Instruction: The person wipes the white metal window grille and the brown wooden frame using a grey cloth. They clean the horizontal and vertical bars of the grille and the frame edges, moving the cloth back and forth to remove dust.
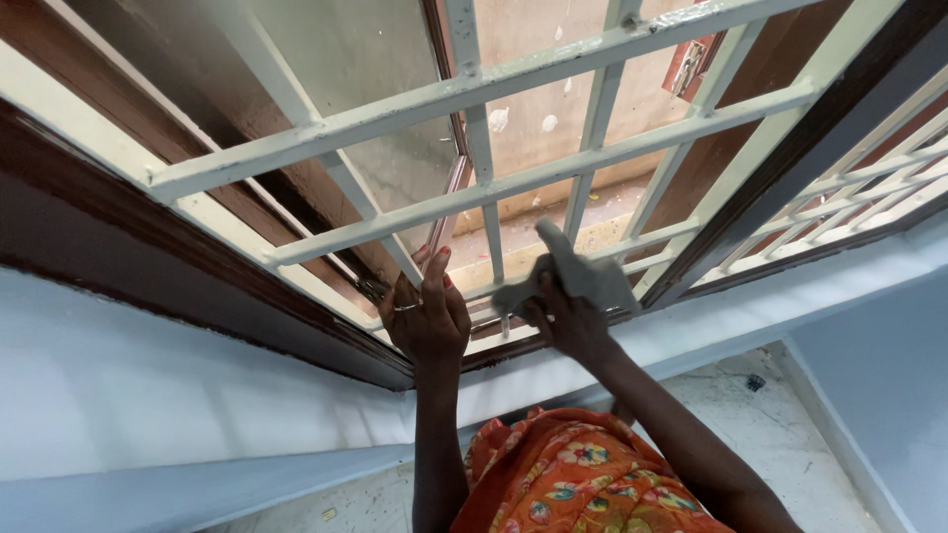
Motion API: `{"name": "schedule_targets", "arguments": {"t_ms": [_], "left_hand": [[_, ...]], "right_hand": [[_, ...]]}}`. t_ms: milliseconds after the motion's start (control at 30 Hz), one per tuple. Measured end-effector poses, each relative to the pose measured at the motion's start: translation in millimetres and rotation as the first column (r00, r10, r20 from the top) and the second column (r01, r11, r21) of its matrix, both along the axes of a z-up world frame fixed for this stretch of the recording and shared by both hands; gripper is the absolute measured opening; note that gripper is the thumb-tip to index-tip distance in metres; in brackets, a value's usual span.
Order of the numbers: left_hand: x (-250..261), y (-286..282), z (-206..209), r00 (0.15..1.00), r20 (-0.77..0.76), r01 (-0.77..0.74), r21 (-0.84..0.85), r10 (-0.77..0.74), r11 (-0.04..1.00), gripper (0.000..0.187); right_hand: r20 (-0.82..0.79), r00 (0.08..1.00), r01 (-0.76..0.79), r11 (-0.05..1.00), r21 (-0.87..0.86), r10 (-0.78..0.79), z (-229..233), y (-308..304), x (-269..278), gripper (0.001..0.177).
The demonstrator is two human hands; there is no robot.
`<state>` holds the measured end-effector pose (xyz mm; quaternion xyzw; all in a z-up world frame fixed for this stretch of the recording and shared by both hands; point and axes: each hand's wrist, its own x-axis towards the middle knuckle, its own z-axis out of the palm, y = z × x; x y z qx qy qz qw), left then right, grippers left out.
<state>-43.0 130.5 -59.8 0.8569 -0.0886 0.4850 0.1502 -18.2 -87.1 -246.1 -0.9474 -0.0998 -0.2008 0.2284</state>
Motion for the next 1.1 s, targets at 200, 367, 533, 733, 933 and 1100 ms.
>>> {"name": "schedule_targets", "arguments": {"t_ms": [200, 367, 533, 733, 933, 1100], "left_hand": [[-1, -1, -1, 1.0, 0.013, -0.015, 0.001, 0.015, 1.0, 0.031], [0, -4, 3, 0.999, 0.007, -0.032, 0.012, 0.032, 0.999, 0.029], [-2, -6, 9, 1.0, -0.008, -0.014, -0.002, 0.014, 1.0, 0.028], [0, -10, 10, 1.0, -0.002, -0.024, -0.006, 0.024, 1.0, 0.028], [-1, -12, 10, 0.999, 0.007, -0.04, -0.005, 0.04, 0.999, 0.03], [-1, -11, 9, 0.999, -0.011, -0.051, 0.009, 0.051, 0.999, 0.032]], "right_hand": [[0.464, 0.865, 0.206, 0.978, 0.021, -0.193, -2, -99, 7, 0.071], [0.415, 0.884, 0.229, 0.973, 0.013, -0.214, -19, -90, 0, 0.069], [0.359, 0.926, 0.094, 0.992, 0.086, -0.119, -29, -70, -17, 0.064], [0.336, 0.939, 0.026, 0.989, 0.146, -0.074, -31, -50, -27, 0.078], [0.319, 0.942, 0.08, 0.993, 0.087, -0.104, -15, -30, -31, 0.076], [0.331, 0.944, -0.015, 0.999, 0.047, -0.001, -5, 4, -46, 0.071]]}}
